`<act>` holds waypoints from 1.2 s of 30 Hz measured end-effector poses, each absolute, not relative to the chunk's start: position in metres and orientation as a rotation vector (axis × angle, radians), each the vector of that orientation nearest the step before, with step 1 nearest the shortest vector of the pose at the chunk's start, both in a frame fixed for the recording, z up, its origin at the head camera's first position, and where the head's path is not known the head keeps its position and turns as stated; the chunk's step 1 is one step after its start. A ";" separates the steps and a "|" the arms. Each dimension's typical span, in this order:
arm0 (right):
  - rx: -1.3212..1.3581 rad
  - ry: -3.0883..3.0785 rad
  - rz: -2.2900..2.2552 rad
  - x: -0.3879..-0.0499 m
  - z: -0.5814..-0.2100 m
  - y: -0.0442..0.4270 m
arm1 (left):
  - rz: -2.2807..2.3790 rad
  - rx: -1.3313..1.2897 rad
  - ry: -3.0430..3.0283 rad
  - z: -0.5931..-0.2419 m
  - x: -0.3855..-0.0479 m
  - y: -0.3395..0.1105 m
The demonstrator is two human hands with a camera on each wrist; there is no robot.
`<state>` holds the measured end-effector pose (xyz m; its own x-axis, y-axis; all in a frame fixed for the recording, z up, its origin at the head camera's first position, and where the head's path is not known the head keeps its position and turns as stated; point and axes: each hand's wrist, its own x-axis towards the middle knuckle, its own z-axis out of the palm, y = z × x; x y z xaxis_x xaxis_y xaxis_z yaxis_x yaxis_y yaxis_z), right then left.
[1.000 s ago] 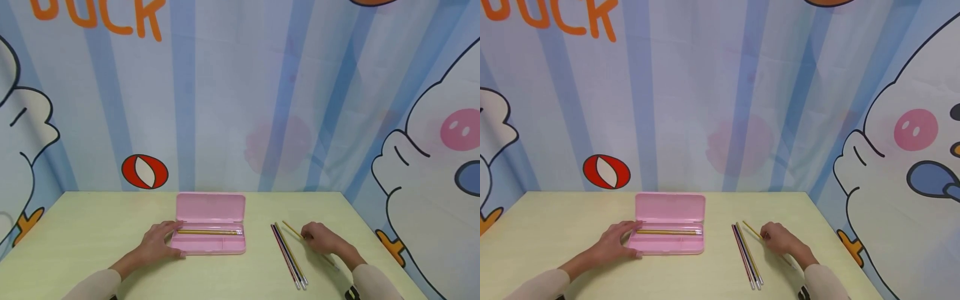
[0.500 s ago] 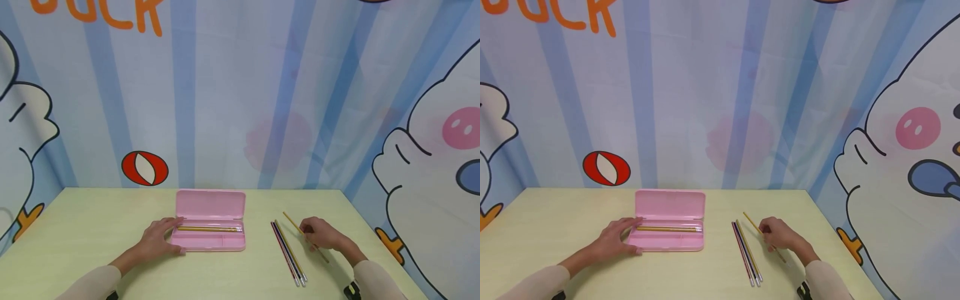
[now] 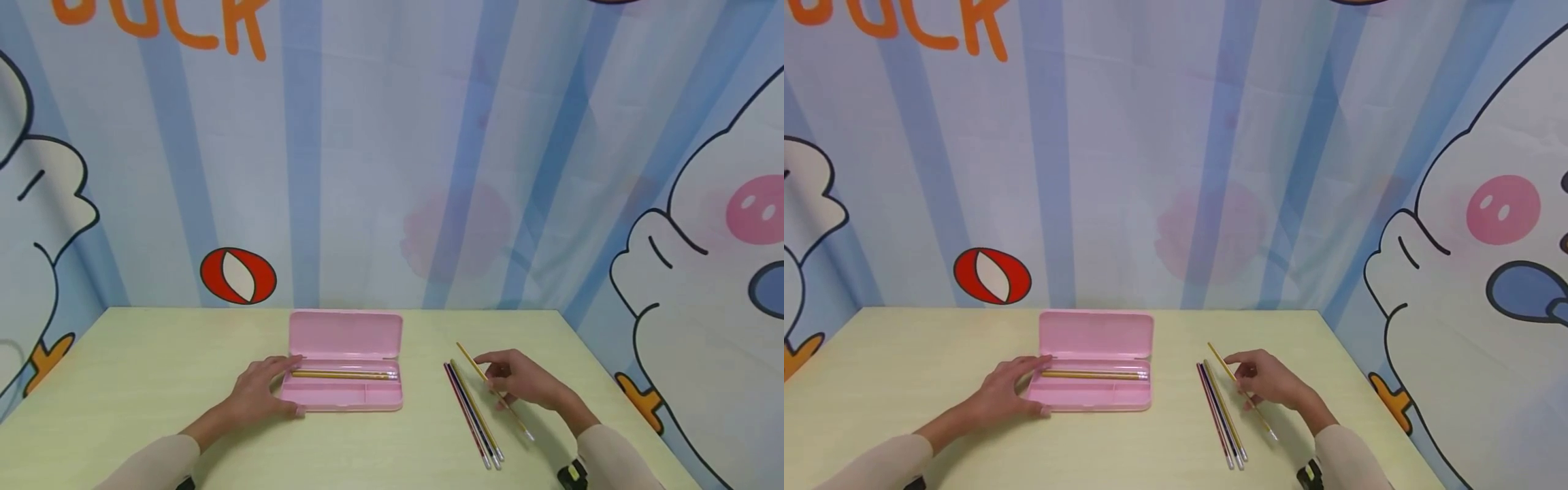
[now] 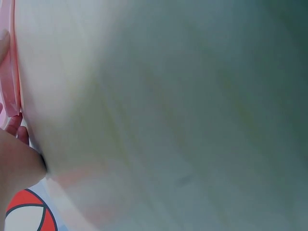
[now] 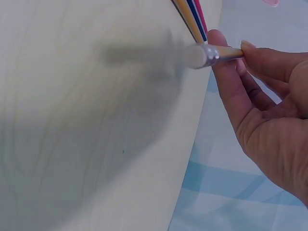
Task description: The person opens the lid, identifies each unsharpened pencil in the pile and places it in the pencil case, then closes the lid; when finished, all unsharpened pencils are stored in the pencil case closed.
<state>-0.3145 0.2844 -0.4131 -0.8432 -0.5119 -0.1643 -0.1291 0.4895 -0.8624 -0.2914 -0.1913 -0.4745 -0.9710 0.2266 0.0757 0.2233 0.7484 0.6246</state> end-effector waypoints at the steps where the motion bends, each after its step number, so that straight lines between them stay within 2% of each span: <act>1: -0.533 2.329 -1.311 -0.315 -0.413 0.284 | 1.049 0.376 2.931 -0.474 -0.291 -0.191; 19: -0.672 2.290 -1.237 -0.327 -0.396 0.251 | 1.047 0.394 2.934 -0.475 -0.289 -0.190; 36: -0.917 2.353 -1.037 -0.347 -0.382 0.171 | 1.051 0.407 2.948 -0.471 -0.290 -0.191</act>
<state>-0.3469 0.1714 -0.3816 -0.7003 -0.7067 -0.1006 -0.4026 0.5073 -0.7619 -0.2895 -0.1910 -0.4715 -0.9666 0.2362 0.0994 0.2458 0.7447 0.6205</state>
